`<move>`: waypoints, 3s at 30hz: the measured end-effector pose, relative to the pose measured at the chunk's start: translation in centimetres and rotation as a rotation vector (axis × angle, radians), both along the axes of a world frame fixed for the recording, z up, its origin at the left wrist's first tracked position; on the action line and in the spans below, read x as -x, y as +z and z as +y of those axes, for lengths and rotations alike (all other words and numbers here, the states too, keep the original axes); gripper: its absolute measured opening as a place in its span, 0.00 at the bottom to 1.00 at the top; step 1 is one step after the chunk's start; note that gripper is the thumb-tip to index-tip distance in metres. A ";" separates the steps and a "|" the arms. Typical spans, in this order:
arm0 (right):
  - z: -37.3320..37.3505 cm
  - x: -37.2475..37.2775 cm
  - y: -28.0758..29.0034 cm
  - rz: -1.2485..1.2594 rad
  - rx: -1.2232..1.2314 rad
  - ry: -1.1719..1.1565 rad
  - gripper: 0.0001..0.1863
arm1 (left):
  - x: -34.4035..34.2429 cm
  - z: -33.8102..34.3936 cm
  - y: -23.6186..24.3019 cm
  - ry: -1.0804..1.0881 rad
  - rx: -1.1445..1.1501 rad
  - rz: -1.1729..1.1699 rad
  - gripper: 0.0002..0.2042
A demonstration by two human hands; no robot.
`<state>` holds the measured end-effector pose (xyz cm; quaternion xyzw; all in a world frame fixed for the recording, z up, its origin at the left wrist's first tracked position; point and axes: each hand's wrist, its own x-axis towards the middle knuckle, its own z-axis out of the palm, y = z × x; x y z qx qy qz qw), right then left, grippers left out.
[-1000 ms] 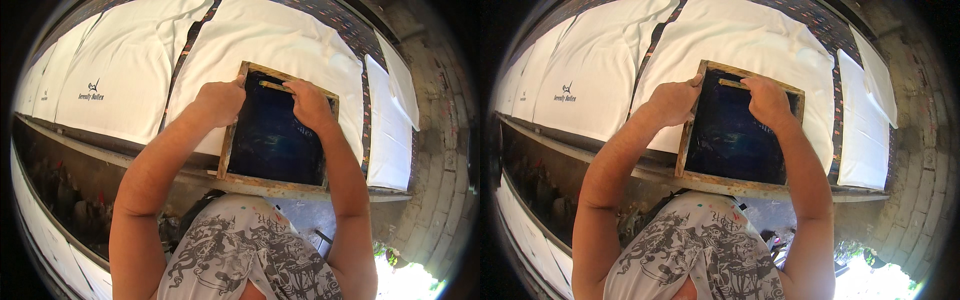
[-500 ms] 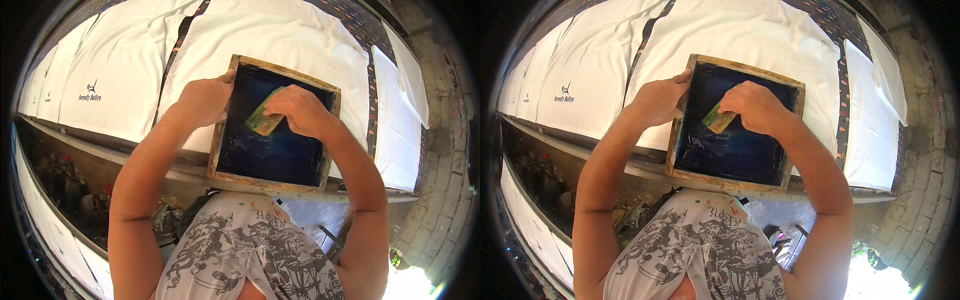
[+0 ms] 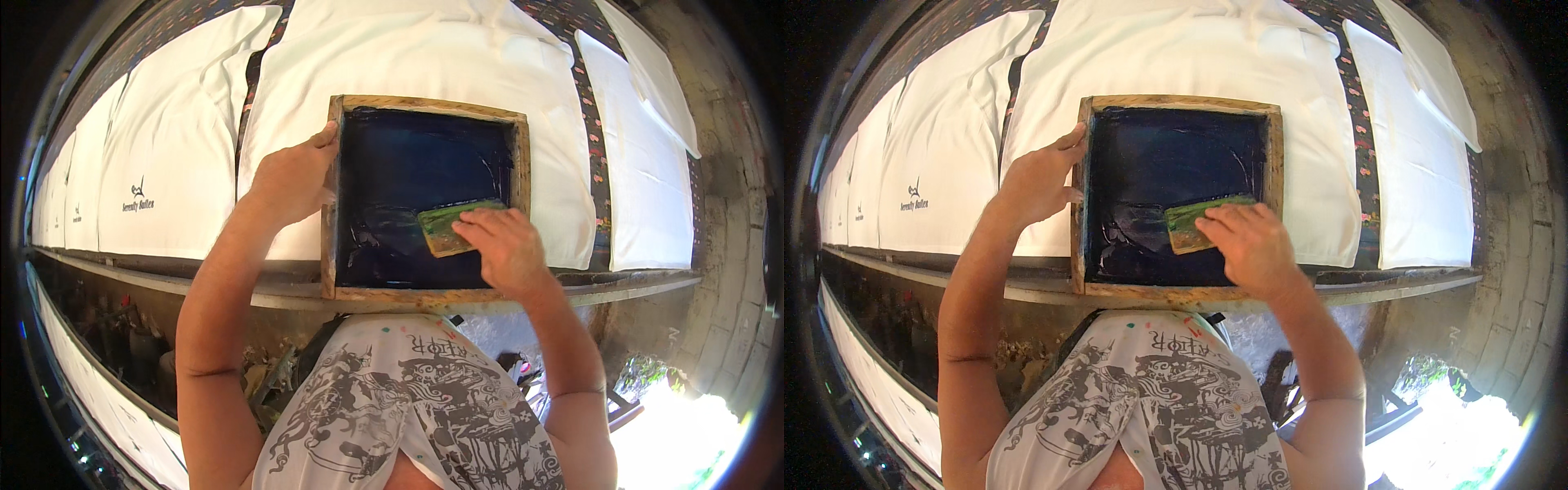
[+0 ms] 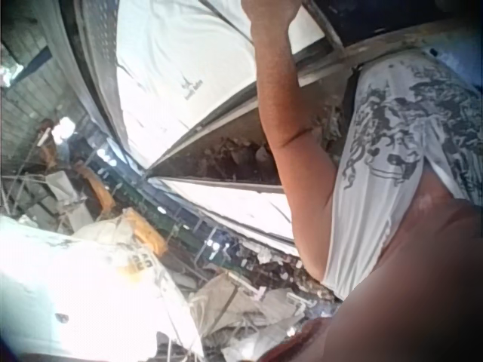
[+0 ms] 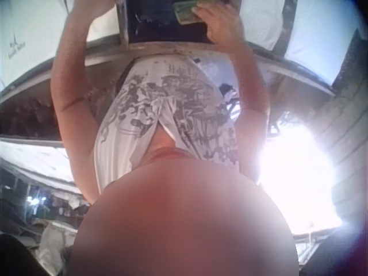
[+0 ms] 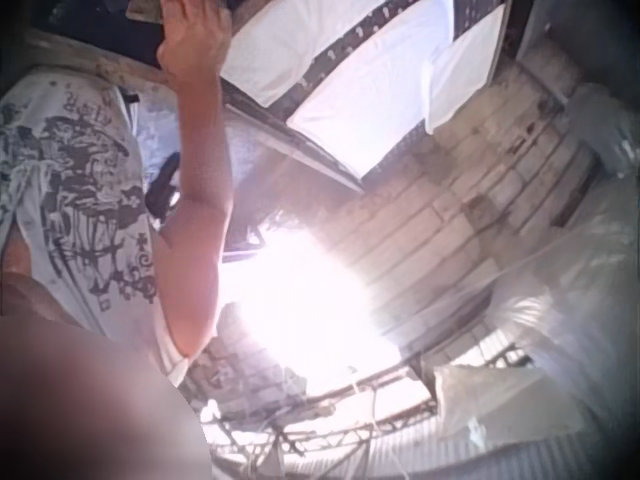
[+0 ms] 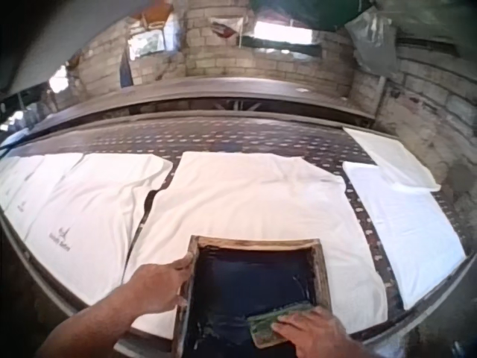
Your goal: The person aligns a screen-printing frame over a white t-shirt, uses a squeegee to pull dark ink across the mesh, and then lifts the frame to reveal the printed logo. The process is repeated on multiple shirts laid out on a flat table.
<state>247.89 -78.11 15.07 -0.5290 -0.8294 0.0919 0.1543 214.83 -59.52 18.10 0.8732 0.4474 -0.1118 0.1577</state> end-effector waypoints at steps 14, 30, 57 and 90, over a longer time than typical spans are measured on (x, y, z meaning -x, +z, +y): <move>5.3 3.1 3.7 0.028 0.211 0.055 0.18 | 0.2 0.8 -1.1 -0.038 -0.015 0.002 0.42; 3.3 8.7 -0.6 -0.041 -0.005 0.041 0.30 | 0.0 0.8 -0.7 0.004 0.059 0.050 0.47; 4.5 -1.0 -1.2 -0.019 0.000 -0.048 0.29 | -0.8 -0.1 0.2 -0.006 -0.011 0.045 0.42; 12.0 6.3 -0.6 0.004 0.087 -0.031 0.28 | -0.3 -8.8 -12.0 0.477 -0.349 -1.039 0.22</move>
